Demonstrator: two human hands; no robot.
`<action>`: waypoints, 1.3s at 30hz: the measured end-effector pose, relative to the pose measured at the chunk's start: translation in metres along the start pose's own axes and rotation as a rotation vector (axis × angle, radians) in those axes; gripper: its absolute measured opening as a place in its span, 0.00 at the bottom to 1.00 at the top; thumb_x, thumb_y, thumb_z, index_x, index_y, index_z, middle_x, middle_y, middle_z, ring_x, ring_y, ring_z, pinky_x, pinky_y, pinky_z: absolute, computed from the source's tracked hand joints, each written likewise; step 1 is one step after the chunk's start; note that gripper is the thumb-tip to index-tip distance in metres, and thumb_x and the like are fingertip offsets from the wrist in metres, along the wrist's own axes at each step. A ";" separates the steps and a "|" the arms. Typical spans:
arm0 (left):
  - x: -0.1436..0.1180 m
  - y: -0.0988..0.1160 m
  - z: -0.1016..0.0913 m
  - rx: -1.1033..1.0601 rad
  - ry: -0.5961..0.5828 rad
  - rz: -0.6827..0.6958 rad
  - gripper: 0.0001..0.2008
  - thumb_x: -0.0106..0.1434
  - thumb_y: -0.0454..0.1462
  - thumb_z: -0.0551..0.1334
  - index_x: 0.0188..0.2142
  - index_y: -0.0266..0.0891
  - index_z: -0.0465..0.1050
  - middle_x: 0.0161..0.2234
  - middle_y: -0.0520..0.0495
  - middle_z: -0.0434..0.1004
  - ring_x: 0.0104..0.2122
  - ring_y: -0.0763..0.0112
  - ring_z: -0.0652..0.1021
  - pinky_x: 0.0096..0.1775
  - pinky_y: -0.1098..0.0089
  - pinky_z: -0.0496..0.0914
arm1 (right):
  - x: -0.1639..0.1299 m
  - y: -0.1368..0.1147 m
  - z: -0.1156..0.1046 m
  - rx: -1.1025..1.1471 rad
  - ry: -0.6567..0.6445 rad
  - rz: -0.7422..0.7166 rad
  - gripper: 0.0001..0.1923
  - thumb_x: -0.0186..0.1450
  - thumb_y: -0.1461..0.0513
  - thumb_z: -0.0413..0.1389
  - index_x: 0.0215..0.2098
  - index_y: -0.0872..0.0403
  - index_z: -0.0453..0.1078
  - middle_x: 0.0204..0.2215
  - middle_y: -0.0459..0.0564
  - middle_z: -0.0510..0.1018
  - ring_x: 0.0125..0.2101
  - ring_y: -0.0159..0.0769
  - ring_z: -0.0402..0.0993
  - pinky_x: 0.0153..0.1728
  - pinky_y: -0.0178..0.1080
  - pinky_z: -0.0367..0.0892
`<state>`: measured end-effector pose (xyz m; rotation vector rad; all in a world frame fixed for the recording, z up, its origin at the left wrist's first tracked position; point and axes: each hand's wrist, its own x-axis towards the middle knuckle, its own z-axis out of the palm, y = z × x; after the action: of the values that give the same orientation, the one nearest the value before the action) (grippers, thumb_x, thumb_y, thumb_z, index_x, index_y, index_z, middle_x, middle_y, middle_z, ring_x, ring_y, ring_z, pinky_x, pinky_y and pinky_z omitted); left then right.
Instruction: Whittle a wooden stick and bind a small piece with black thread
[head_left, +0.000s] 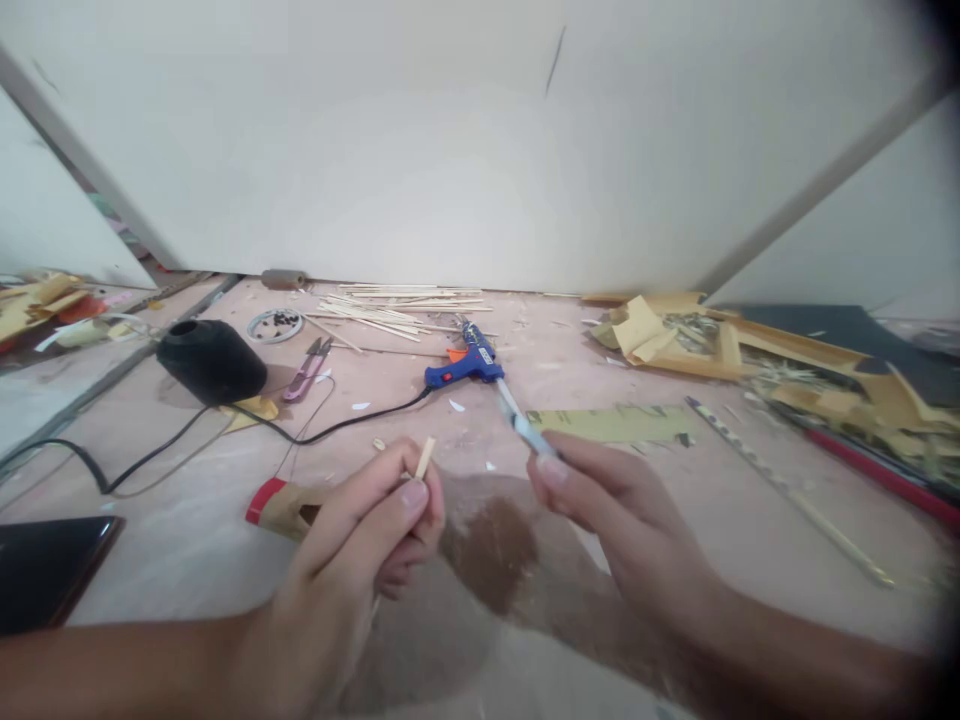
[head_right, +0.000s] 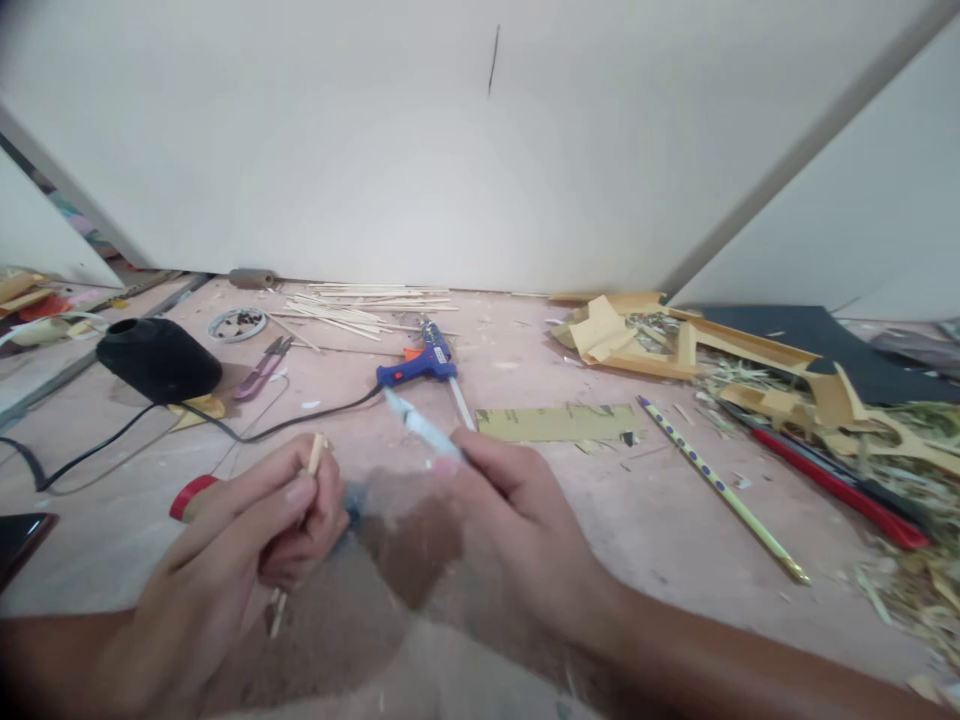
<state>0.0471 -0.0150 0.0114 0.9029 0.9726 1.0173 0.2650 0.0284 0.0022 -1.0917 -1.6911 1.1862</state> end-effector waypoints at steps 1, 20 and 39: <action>0.001 0.001 0.002 0.003 -0.016 0.000 0.16 0.73 0.41 0.55 0.29 0.38 0.65 0.21 0.55 0.57 0.22 0.77 0.56 0.23 0.77 0.51 | 0.003 0.002 -0.002 0.007 0.073 0.006 0.16 0.72 0.54 0.54 0.29 0.52 0.65 0.24 0.41 0.63 0.25 0.30 0.60 0.26 0.34 0.56; -0.002 0.001 0.001 0.000 -0.126 -0.095 0.15 0.76 0.39 0.50 0.33 0.39 0.68 0.18 0.56 0.63 0.18 0.80 0.60 0.21 0.79 0.53 | 0.013 0.024 0.003 -0.127 0.047 -0.084 0.07 0.71 0.62 0.55 0.44 0.49 0.75 0.40 0.46 0.77 0.41 0.38 0.74 0.42 0.39 0.65; 0.005 -0.001 0.001 0.583 -0.218 -0.057 0.18 0.76 0.41 0.50 0.31 0.40 0.68 0.18 0.57 0.60 0.20 0.75 0.64 0.25 0.74 0.59 | 0.007 0.015 0.006 -0.810 -0.141 -0.707 0.12 0.72 0.65 0.51 0.53 0.56 0.68 0.38 0.52 0.78 0.39 0.43 0.68 0.39 0.45 0.58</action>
<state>0.0495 -0.0113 0.0094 1.4250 1.1198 0.5700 0.2606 0.0359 -0.0134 -0.7069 -2.4676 0.1083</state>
